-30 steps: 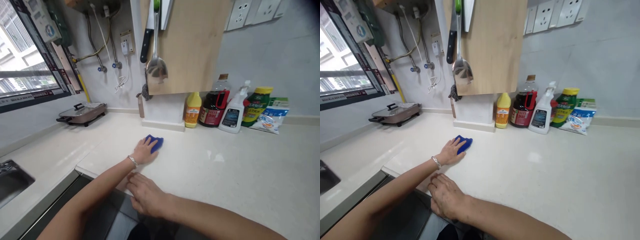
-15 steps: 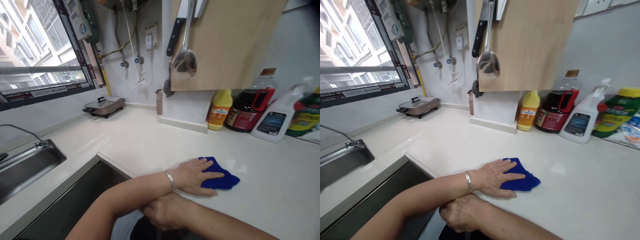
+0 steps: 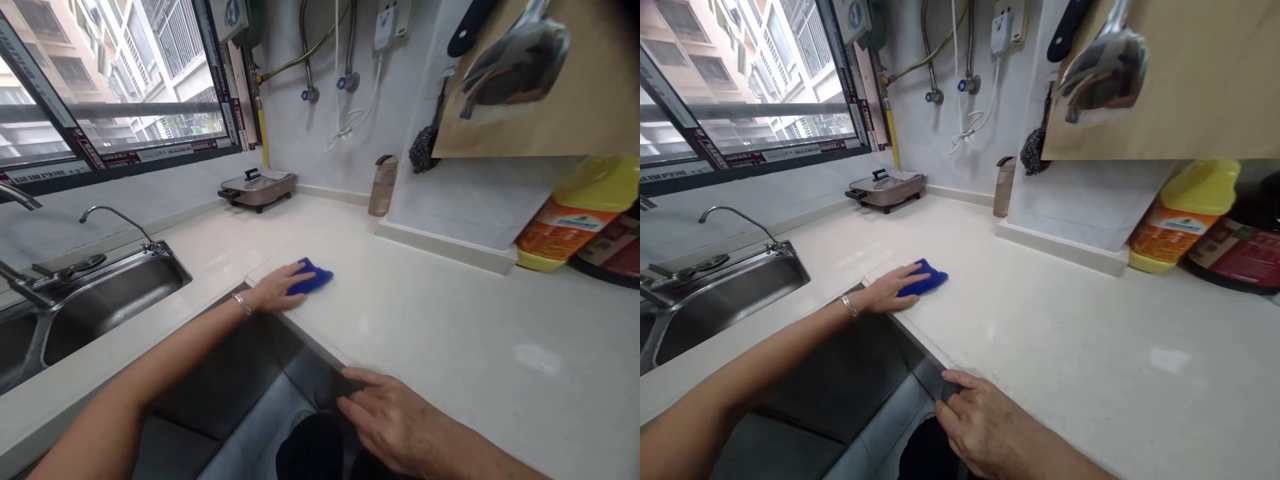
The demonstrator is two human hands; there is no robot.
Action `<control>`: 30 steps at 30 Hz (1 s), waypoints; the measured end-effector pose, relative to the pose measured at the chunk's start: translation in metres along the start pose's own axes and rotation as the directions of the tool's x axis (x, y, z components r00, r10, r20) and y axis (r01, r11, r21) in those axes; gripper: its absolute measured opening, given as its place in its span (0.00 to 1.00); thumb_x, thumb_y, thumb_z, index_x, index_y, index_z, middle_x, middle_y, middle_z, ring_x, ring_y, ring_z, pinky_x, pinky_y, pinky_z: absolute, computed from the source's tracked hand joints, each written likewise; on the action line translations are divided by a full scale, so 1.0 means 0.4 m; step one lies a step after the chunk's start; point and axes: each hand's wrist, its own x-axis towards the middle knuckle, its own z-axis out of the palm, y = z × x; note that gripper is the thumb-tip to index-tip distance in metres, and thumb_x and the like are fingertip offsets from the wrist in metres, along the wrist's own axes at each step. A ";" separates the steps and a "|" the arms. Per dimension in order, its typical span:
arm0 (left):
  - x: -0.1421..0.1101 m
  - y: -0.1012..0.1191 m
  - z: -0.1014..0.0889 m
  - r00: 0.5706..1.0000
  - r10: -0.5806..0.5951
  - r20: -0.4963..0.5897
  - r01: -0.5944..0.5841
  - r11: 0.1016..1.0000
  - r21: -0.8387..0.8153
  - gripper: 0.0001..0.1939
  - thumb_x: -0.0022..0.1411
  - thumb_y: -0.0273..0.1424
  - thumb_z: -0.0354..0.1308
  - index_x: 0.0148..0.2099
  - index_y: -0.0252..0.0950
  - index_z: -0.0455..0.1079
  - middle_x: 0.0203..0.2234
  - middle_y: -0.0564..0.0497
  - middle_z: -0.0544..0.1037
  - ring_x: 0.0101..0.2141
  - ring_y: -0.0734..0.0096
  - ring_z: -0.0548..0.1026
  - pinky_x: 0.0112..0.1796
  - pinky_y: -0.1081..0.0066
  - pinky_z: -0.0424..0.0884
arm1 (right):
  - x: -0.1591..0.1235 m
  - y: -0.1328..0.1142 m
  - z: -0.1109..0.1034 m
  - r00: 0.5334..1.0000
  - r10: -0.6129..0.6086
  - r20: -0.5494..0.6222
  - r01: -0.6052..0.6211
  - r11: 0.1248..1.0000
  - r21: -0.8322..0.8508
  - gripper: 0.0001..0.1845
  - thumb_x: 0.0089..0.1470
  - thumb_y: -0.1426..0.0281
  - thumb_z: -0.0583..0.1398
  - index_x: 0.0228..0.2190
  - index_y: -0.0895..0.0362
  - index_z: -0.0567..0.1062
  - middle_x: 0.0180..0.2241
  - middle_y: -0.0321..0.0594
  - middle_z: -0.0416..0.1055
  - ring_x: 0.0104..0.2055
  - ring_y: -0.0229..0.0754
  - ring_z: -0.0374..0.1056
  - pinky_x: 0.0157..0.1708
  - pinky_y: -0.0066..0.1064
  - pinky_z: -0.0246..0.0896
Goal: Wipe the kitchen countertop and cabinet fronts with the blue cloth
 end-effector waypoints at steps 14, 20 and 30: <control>-0.048 -0.346 -0.085 0.748 -0.648 -0.144 0.660 0.749 0.056 0.44 0.66 0.54 0.43 0.76 0.33 0.50 0.73 0.36 0.52 0.71 0.40 0.50 0.69 0.43 0.50 | 0.028 0.014 -0.031 0.976 0.170 -0.135 -0.130 0.956 0.264 0.17 0.60 0.83 0.52 0.45 0.60 0.75 0.26 0.35 0.74 0.26 0.36 0.71 0.57 0.35 0.72; 0.022 -0.075 0.004 0.899 -0.421 -0.116 0.429 0.902 0.046 0.44 0.66 0.59 0.44 0.75 0.41 0.52 0.74 0.42 0.50 0.73 0.49 0.48 0.71 0.51 0.46 | 0.040 0.030 -0.043 0.896 0.324 -0.305 -0.230 0.924 0.306 0.25 0.60 0.84 0.53 0.55 0.56 0.71 0.36 0.39 0.78 0.38 0.39 0.76 0.48 0.37 0.76; 0.166 0.387 0.091 0.994 0.107 0.031 -0.101 0.982 -0.157 0.43 0.67 0.51 0.51 0.77 0.39 0.45 0.74 0.44 0.52 0.73 0.58 0.48 0.72 0.57 0.46 | 0.001 0.087 -0.066 0.624 0.496 -0.604 -0.567 0.819 0.087 0.17 0.63 0.77 0.52 0.51 0.54 0.72 0.49 0.46 0.76 0.54 0.46 0.72 0.56 0.44 0.70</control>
